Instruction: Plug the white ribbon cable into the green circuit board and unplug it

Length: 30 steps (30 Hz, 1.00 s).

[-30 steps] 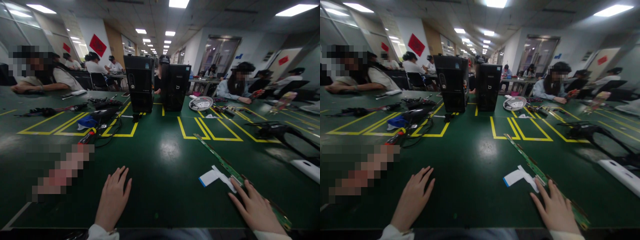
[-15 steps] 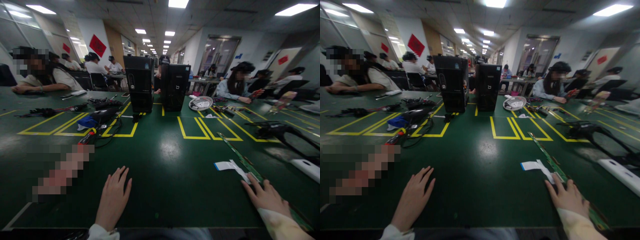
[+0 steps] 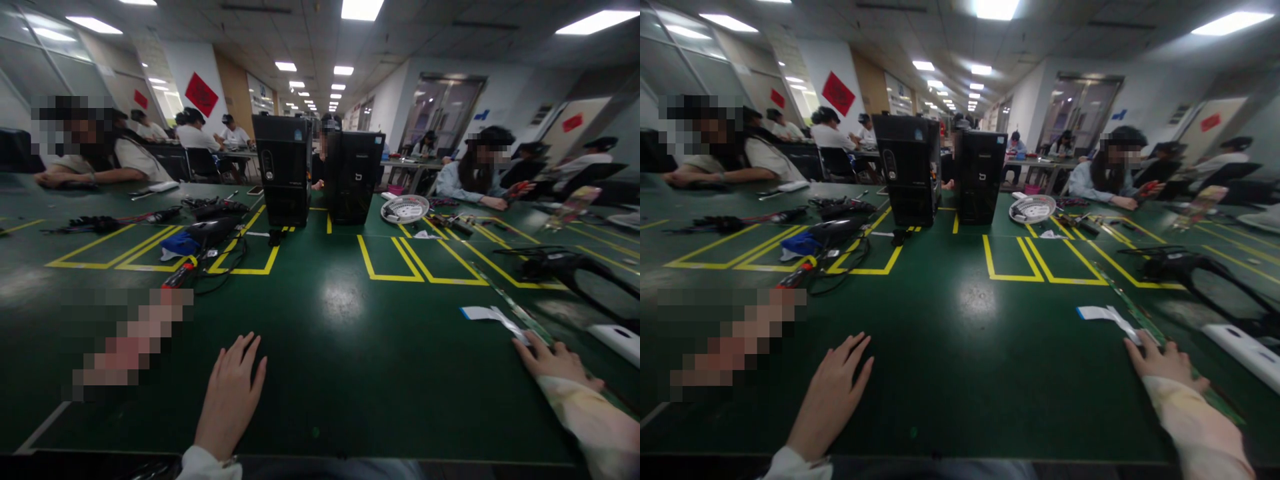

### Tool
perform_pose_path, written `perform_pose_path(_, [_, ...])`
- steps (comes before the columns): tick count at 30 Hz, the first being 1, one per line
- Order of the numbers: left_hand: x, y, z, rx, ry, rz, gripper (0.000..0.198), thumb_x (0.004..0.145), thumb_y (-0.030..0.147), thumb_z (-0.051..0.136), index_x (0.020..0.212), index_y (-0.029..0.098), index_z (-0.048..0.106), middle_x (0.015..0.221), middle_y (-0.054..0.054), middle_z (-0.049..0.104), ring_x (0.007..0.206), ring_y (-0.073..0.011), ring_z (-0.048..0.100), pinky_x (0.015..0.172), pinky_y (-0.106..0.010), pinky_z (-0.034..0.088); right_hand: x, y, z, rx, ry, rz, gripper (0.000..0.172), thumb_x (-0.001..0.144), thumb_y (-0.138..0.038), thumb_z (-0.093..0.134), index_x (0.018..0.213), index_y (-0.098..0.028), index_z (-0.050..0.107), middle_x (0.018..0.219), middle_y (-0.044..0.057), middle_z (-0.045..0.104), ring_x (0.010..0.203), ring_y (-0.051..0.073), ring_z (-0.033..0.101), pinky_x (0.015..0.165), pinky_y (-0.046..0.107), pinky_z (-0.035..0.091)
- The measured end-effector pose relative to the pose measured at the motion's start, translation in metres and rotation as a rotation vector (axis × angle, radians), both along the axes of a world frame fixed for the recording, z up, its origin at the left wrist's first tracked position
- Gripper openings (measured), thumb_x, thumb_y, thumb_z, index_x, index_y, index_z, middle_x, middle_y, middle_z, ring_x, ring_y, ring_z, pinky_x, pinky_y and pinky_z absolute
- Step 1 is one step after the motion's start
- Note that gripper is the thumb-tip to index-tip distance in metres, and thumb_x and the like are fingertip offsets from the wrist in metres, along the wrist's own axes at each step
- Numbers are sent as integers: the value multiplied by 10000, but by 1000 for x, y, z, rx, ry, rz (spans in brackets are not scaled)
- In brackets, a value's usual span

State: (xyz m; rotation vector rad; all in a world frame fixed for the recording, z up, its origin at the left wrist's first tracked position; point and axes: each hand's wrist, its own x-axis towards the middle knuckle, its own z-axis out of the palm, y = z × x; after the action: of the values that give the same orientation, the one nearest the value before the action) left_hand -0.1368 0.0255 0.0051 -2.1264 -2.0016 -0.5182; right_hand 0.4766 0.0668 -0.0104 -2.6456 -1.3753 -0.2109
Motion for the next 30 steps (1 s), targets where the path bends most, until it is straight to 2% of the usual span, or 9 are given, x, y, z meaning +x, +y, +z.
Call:
perform_pose_path(3, [-1, 1, -2, 9, 8, -1, 477, 929, 378, 329, 1270, 121, 541, 1317, -144, 553, 1252, -280, 476, 1052, -489, 351, -1, 10, 14, -116, 175, -159, 672, 901, -566, 166, 1422, -196, 375, 1401, 273, 331, 1289, 443, 305, 862, 694, 223])
perform_pose_path(8, [-1, 1, -3, 12, 14, -8, 486, 927, 376, 334, 1272, 104, 541, 1312, -154, 555, 1246, -290, 480, 1048, -496, 355, -8, 20, 26, -60, 232, -248, 626, 909, -523, 211, 1424, -204, 368, 1467, 241, 236, 1339, 430, 204, 911, 712, 158])
perform_pose_path(18, [-3, 2, -6, 4, 27, -10, 488, 927, 385, 329, 1282, 117, 528, 1322, -145, 546, 1254, -287, 470, 1049, -499, 352, 9, 34, 20, 4, 307, -312, 580, 918, -501, 297, 1409, -211, 404, 1478, 232, 219, 1351, 431, 153, 888, 650, 205])
perform_pose_path(30, [-3, 3, -6, 2, 27, -1, 501, 925, 391, 319, 1275, 107, 539, 1321, -151, 546, 1251, -295, 472, 1040, -499, 362, 3, 31, 26, -6, 255, -302, 580, 926, -508, 259, 1319, -163, 509, 1427, 263, 301, 1319, 433, 230, 894, 669, 156])
